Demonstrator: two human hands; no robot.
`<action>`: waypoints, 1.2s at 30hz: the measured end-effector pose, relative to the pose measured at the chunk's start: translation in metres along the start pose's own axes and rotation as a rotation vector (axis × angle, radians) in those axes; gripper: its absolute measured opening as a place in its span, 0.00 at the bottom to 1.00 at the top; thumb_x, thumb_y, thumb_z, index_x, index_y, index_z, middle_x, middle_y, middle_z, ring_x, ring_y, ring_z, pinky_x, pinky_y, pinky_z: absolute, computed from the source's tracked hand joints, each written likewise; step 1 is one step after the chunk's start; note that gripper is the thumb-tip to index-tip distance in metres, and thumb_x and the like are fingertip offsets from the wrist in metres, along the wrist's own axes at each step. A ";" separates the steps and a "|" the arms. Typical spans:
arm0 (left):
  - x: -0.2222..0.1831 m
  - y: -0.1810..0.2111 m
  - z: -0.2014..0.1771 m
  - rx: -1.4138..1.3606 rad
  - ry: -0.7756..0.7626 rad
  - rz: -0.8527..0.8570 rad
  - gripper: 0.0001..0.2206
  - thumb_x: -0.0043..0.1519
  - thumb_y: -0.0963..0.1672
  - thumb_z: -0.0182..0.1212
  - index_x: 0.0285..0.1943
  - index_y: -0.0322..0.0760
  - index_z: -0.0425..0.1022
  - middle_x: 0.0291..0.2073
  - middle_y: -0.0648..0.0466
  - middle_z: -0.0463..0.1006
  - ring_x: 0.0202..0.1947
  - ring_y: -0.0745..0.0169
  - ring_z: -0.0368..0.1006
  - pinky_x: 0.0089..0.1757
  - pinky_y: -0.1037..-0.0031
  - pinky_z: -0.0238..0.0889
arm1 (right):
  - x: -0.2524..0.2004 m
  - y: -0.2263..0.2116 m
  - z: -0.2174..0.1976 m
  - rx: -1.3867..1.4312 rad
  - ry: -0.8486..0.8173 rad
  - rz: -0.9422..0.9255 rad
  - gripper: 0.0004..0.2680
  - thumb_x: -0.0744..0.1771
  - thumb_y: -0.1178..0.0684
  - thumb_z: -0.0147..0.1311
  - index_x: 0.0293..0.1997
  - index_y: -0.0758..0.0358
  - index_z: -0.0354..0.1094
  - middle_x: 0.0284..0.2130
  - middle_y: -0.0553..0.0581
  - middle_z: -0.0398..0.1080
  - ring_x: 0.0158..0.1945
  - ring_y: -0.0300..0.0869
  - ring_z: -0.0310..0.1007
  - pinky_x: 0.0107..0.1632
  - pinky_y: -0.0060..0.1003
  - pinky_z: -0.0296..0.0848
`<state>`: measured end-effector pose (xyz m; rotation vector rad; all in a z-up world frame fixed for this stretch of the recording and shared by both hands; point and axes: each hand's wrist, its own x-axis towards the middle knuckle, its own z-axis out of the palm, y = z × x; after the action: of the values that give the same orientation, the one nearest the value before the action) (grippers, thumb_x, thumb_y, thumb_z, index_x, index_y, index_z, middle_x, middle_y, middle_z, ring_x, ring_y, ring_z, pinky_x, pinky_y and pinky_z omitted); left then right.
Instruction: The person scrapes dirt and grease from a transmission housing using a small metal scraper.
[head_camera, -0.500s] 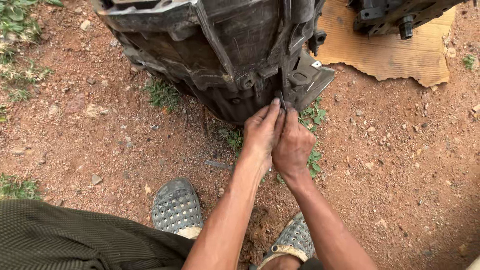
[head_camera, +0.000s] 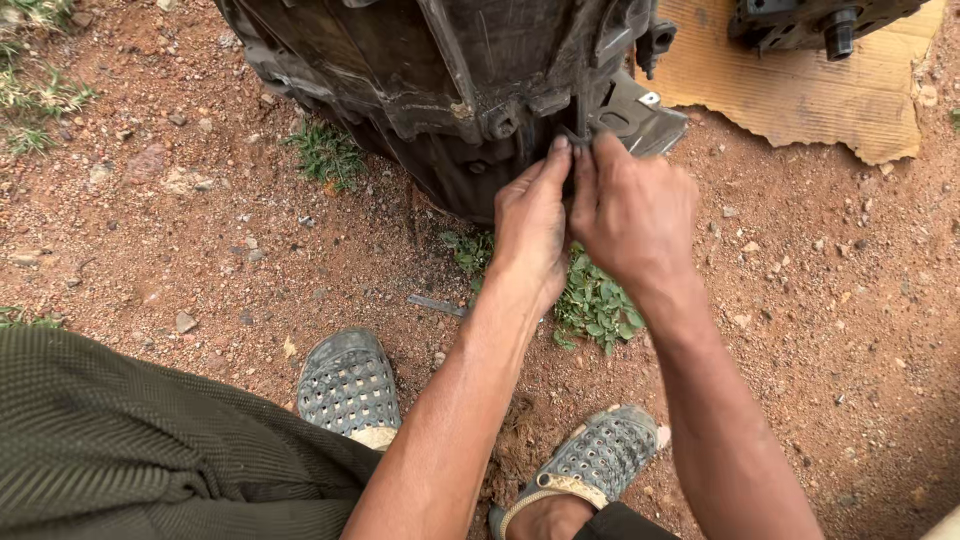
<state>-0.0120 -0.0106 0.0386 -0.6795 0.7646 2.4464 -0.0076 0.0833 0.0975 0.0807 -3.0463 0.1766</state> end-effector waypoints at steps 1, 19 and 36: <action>-0.002 -0.001 0.003 0.045 0.032 0.022 0.13 0.69 0.49 0.57 0.46 0.36 0.81 0.36 0.56 0.79 0.35 0.68 0.72 0.37 0.71 0.68 | 0.003 0.003 -0.008 0.050 -0.024 -0.048 0.10 0.73 0.50 0.48 0.35 0.62 0.69 0.12 0.57 0.67 0.11 0.46 0.66 0.19 0.44 0.64; 0.003 -0.011 0.004 -0.284 -0.114 -0.140 0.18 0.62 0.53 0.64 0.50 0.37 0.79 0.44 0.51 0.81 0.44 0.59 0.78 0.46 0.68 0.76 | 0.030 0.010 -0.033 -0.025 -0.050 -0.222 0.12 0.73 0.45 0.48 0.34 0.59 0.68 0.15 0.58 0.67 0.17 0.48 0.67 0.24 0.45 0.65; 0.006 -0.009 0.010 -0.313 -0.127 -0.090 0.18 0.63 0.52 0.65 0.52 0.36 0.79 0.45 0.55 0.81 0.45 0.65 0.77 0.46 0.70 0.75 | 0.035 -0.003 -0.037 0.012 0.032 -0.213 0.13 0.74 0.48 0.47 0.32 0.62 0.68 0.13 0.58 0.65 0.14 0.47 0.65 0.20 0.43 0.63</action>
<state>-0.0143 0.0035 0.0390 -0.6468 0.2968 2.5216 -0.0390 0.0833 0.1375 0.3969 -2.9773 0.1785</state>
